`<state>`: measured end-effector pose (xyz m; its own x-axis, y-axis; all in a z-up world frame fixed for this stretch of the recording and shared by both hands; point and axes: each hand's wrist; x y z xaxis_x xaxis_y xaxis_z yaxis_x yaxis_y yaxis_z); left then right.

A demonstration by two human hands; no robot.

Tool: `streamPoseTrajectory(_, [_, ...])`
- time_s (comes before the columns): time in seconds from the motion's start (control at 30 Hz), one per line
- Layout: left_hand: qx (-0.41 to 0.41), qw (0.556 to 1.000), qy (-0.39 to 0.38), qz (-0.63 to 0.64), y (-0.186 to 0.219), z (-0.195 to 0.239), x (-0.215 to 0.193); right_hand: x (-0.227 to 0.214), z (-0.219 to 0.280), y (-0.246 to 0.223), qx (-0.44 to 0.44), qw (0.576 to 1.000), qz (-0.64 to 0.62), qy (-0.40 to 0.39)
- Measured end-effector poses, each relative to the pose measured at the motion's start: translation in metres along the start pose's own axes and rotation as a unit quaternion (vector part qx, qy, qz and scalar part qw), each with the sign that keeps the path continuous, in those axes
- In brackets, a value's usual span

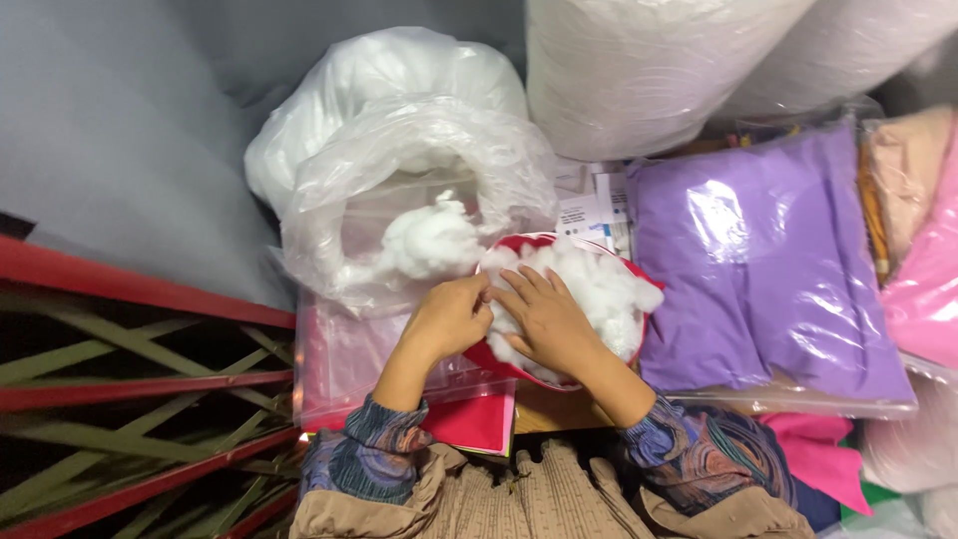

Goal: Stuffing a small fabric pillow with polyester fiberfill from a large storage bag

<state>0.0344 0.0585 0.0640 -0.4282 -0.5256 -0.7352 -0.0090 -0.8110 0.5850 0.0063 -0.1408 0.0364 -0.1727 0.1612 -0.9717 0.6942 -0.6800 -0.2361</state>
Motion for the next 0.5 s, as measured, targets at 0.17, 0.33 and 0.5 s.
streamPoseTrajectory(0.17, [0.121,0.986,0.095,0.058,0.010,-0.005,0.018,-0.032,0.037,0.001,-0.018,0.993,-0.029,0.115])
streamPoseTrajectory(0.33, [0.278,0.934,0.207,0.083,0.032,-0.008,0.046,-0.041,0.082,0.046,-0.015,0.960,0.012,0.279])
streamPoseTrajectory(0.5, [0.245,0.940,0.219,-0.090,0.052,-0.005,0.076,-0.021,0.108,0.067,0.174,0.957,-0.147,0.181])
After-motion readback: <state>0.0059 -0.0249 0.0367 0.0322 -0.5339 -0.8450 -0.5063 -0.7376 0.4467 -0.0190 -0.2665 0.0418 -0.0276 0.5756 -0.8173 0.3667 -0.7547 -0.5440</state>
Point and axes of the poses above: each hand's wrist, its own z-axis away from the middle knuckle, its own x-axis out of the palm, y = z × x, and after that the axes turned 14 degrees about -x, right-handed
